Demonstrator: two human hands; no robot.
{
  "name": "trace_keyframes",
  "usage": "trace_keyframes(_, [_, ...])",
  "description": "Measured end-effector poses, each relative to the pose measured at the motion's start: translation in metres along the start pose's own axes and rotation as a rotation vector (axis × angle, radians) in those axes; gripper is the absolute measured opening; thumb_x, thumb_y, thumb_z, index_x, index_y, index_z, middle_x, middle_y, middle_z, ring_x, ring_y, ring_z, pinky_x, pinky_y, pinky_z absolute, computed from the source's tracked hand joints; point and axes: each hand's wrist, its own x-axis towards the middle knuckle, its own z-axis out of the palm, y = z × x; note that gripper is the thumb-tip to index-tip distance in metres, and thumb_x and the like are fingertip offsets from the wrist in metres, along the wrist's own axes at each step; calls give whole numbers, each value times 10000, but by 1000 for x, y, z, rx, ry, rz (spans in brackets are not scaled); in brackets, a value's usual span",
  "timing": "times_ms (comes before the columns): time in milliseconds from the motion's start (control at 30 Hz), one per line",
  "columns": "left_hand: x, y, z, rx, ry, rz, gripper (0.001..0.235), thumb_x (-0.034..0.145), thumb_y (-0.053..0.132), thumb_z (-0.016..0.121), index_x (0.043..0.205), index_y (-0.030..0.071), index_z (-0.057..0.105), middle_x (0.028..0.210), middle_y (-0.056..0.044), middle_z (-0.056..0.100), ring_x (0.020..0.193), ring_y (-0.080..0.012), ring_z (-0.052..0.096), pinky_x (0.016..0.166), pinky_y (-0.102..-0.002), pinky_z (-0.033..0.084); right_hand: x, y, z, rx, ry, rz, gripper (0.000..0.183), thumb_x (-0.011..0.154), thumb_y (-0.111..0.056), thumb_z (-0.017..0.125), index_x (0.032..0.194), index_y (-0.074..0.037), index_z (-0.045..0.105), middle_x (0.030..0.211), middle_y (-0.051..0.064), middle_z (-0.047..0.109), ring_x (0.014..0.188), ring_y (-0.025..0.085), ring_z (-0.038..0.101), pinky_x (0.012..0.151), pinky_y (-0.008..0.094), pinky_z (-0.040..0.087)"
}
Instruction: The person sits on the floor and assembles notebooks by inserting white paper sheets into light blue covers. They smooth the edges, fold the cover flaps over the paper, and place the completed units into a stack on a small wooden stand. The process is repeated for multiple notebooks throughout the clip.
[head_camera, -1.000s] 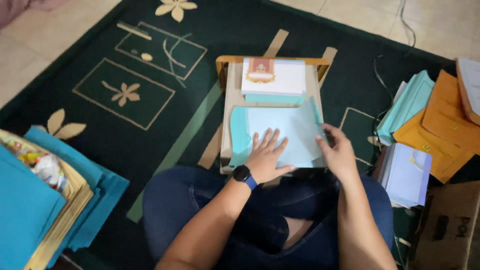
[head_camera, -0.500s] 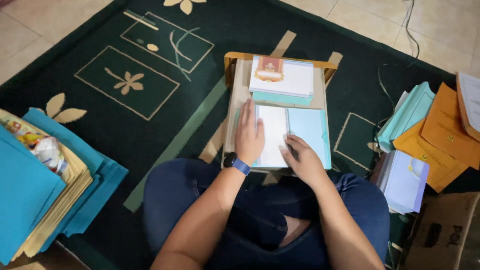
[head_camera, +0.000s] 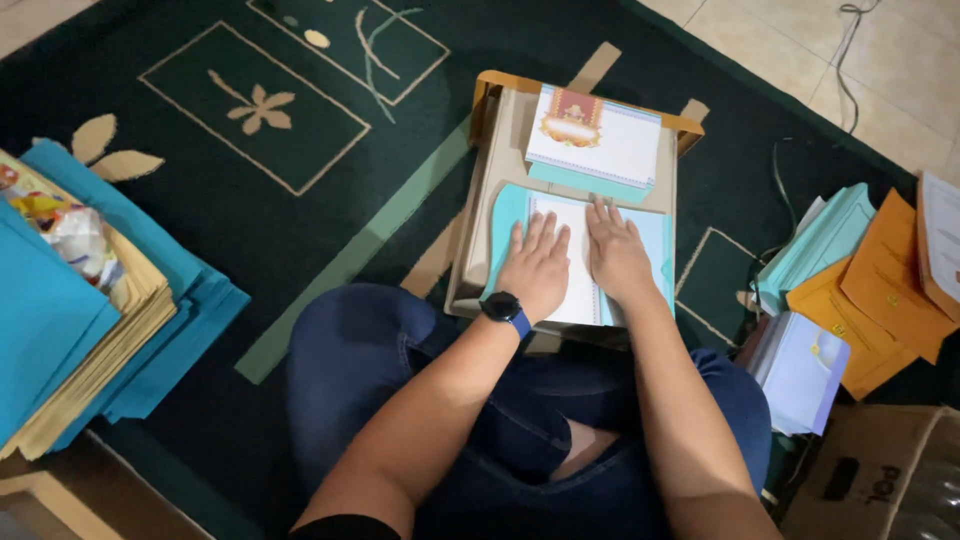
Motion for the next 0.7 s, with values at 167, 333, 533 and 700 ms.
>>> trace_keyframes(167, [7, -8, 29, -11, 190, 27, 533, 1080, 270, 348, 1583, 91, 350, 1681, -161, 255, 1570, -335, 176, 1276, -553, 28, -22, -1, 20, -81, 18, -6, 590, 1034, -111, 422, 1613, -20, 354, 1670, 214, 317, 1538, 382, 300, 1233, 531, 257])
trace_keyframes(333, [8, -7, 32, -14, 240, 28, 514, 1087, 249, 360, 1570, 75, 384, 1675, -150, 289, 1564, -318, 204, 1278, -536, 39, -101, -48, 23, -326, 126, -1, 606, 919, -68, 506, 1510, 65, 478, 1530, 290, 500, 1390, 405, 523, 1099, 434, 454])
trace_keyframes(533, [8, -5, 35, -18, 303, 15, 498, 1086, 224, 367, 1556, 66, 398, 1656, -152, 328, 1559, -315, 228, 1276, -539, 49, -100, -15, 41, -231, 101, 142, 365, 968, -337, 565, 1181, -75, 705, 1106, 111, 659, 1006, 349, 696, 843, 338, 557])
trace_keyframes(700, [8, -6, 27, -33, 227, 10, 528, 1068, 247, 353, 1558, 53, 385, 1670, -140, 303, 1567, -308, 205, 1274, -528, 53, -96, -46, -6, 172, -16, 363, 535, 983, -249, 579, 1440, 26, 537, 1212, 252, 603, 1077, 463, 694, 807, 468, 615])
